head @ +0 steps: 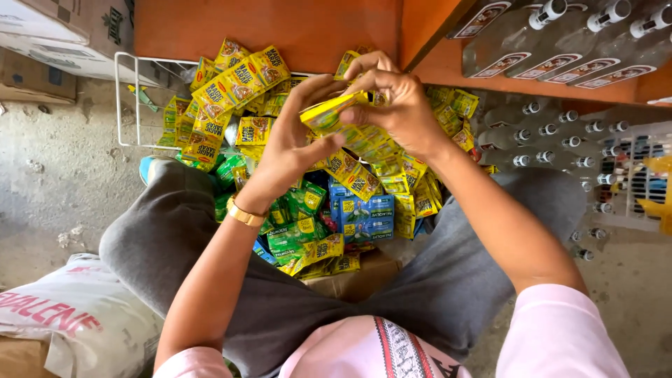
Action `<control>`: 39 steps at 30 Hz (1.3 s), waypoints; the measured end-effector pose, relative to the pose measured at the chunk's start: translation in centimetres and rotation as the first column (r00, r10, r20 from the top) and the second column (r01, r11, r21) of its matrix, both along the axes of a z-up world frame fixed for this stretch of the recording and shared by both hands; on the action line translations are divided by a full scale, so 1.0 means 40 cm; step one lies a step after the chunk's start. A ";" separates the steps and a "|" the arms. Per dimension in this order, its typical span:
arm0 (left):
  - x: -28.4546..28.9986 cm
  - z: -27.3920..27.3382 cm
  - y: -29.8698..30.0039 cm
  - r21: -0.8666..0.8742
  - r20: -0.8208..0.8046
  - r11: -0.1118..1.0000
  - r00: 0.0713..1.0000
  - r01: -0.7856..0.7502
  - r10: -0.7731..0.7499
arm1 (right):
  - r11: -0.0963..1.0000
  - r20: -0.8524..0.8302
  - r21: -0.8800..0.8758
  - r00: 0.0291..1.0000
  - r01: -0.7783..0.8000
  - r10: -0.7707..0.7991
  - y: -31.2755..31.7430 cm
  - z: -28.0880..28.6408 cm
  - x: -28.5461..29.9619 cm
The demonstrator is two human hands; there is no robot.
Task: The person organizes and stocks condiment sachets onto a shelf in a grocery store.
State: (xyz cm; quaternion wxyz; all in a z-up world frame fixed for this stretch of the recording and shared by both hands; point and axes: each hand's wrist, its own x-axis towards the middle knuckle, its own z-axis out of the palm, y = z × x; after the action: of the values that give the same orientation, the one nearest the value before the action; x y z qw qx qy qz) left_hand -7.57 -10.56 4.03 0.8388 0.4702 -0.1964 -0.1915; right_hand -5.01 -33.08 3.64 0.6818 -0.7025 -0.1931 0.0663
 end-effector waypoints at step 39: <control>0.036 0.084 0.179 -0.038 -0.096 0.883 0.881 -0.468 0.463 | 0.921 -0.148 -0.309 0.969 -0.236 0.198 0.039 -0.267 0.000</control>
State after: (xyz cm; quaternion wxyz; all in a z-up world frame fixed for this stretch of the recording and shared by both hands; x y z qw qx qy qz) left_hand -6.11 -3.39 7.40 0.8816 0.4696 -0.0480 0.0022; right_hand -5.02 -31.53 -7.05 0.5552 -0.7743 -0.2169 0.2123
